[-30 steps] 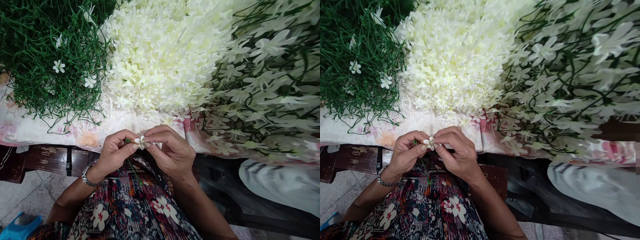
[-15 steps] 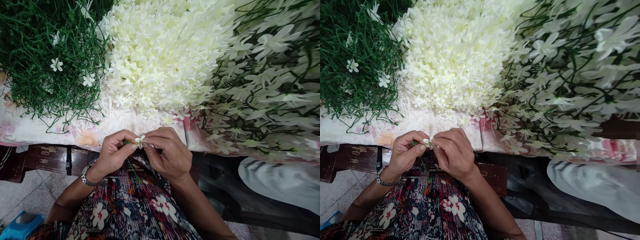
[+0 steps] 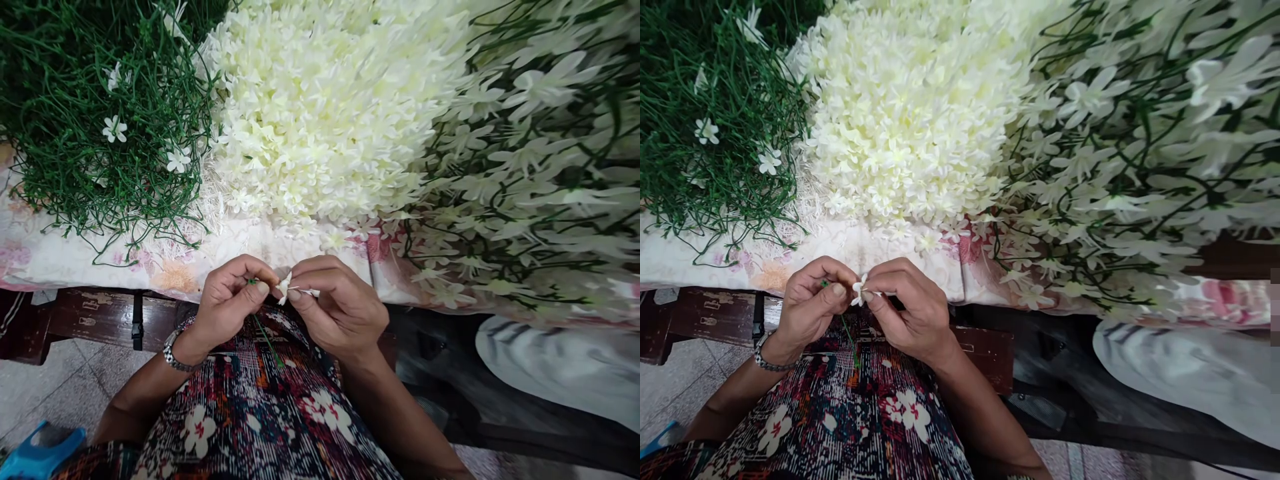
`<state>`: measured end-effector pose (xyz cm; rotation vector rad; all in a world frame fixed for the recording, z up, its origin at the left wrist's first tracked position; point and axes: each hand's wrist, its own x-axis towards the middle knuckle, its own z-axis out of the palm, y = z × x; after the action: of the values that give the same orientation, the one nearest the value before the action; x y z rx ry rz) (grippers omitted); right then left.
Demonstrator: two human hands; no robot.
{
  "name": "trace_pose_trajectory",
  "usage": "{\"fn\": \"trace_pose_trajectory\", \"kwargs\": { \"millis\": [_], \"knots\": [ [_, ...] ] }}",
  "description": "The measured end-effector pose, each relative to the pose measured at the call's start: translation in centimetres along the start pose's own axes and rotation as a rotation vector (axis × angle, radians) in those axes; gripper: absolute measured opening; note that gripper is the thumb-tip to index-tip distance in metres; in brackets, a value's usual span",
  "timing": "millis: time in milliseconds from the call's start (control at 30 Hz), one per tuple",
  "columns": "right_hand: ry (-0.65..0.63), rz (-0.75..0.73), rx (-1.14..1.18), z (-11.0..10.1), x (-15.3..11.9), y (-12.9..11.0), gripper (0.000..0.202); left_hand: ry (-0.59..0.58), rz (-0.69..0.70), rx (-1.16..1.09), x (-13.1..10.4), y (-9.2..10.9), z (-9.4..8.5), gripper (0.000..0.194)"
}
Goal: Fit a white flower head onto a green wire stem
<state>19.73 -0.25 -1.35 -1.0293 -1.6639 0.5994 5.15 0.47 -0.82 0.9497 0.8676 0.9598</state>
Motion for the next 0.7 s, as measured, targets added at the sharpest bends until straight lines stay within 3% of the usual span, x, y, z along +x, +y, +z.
{"fn": "trace_pose_trajectory", "kwargs": {
  "millis": [133,267,467,700],
  "knots": [
    [0.016,-0.009,0.027,0.3,-0.1,0.1,0.021,0.045,-0.02,0.066,0.2,-0.1,0.2,0.014],
    [0.027,-0.081,-0.026,0.6,-0.2,0.3,0.025,0.119,0.053,0.151,0.1,-0.3,0.3,0.01],
    [-0.1,-0.063,-0.093,0.1,0.1,0.3,0.023,0.172,0.076,0.293,-0.2,0.1,0.1,0.01],
    [-0.144,-0.075,-0.112,0.1,0.3,0.3,0.022,0.164,0.084,0.398,-0.2,0.8,-0.1,0.007]
  ]
}}
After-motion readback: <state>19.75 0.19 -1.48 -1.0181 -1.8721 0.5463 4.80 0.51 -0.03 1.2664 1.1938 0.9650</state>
